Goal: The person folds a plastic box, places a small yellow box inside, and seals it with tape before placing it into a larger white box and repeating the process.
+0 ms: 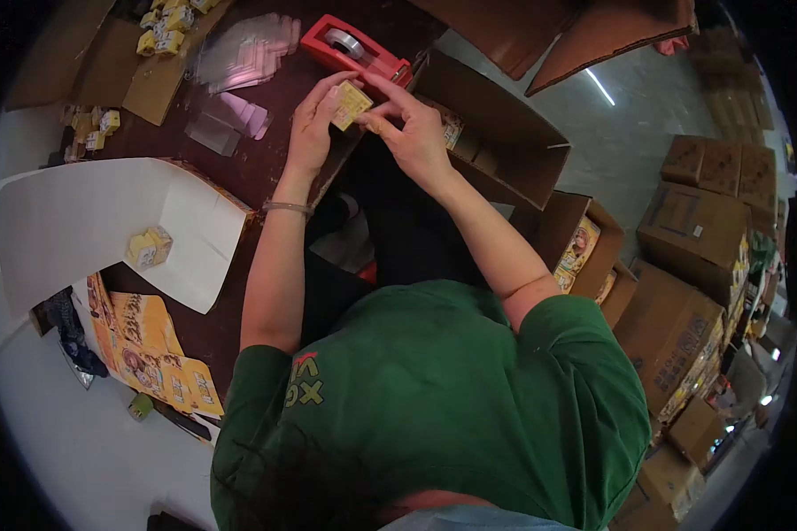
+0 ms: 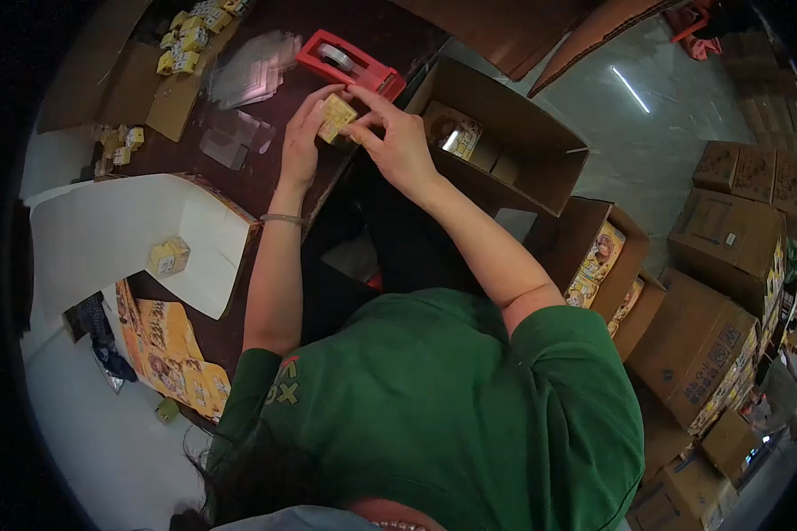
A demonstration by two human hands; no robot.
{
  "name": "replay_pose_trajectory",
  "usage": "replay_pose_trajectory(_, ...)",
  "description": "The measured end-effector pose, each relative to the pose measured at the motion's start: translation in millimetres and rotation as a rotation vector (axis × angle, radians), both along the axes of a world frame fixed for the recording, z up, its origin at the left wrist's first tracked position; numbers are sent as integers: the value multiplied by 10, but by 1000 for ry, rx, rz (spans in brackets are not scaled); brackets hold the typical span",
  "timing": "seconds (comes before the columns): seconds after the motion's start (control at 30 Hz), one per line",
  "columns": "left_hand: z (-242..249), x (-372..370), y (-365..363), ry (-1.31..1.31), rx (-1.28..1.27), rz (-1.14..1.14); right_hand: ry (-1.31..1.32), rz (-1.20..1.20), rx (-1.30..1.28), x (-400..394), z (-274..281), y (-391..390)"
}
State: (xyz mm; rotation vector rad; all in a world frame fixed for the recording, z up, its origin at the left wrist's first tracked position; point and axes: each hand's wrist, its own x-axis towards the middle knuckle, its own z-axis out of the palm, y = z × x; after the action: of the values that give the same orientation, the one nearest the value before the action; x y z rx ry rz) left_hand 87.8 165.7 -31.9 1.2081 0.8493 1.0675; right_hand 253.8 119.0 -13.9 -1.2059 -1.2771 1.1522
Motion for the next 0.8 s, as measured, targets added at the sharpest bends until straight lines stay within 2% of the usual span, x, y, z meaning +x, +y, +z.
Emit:
replay_pose_trajectory(0.03, 11, -19, -11, -17, -14, 7, -69, -48, 39, -24, -2, 20)
replay_pose_trajectory(0.13, 83, -15, -86, 116, 22, 13, -258, -16, -76, -10, -51, 20)
replay_pose_trajectory(0.2, 24, 24, -112, 9, -60, 86, -462, -49, 44, -30, -266, -135)
replay_pose_trajectory(0.23, 15, 16, -102, -42, -91, 134, -556, -56, 118, -65, -367, -196)
replay_pose_trajectory(0.27, 45, 0, -136, -221, -262, 249, -644, -8, 388, -54, -395, -268)
replay_pose_trajectory(0.33, -78, -156, -203, -524, -504, 297, -902, 83, 726, -92, -185, -314)
replay_pose_trajectory(0.37, -105, -178, -347, -598, -675, 298, -932, 136, 782, -107, -231, -273)
replay_pose_trajectory(0.43, 31, -446, -635, -780, -732, 203, -633, 413, 852, -181, -120, -110)
replay_pose_trajectory(0.47, 271, -602, -793, -889, -717, 187, -461, 500, 714, -278, 158, -83)
replay_pose_trajectory(0.5, 457, -748, -962, -828, -680, 295, -297, 536, 640, -418, 349, -16)
replay_pose_trajectory(0.53, 488, -900, -1149, -623, -511, 421, -142, 568, 561, -562, 491, 46)
replay_pose_trajectory(0.57, 481, -1066, -1343, -414, -350, 538, -117, 601, 484, -762, 552, 124)
replay_pose_trajectory(0.6, 436, -1281, -1522, 60, -249, 618, -154, 596, 532, -1047, 631, 194)
replay_pose_trajectory(0.67, 429, -1456, -1756, 1073, 208, 780, -103, 752, 585, -1746, 617, 328)
replay_pose_trajectory(0.7, 343, -1524, -1835, 1219, 239, 767, -218, 775, 634, -2074, 520, 354)
replay_pose_trajectory(0.77, 250, -1572, -1946, 1145, 103, 684, -367, 838, 727, -2698, 314, 390)
replay_pose_trajectory(0.8, 228, -1566, -1971, 1147, 114, 658, -366, 810, 773, -2954, 137, 397)
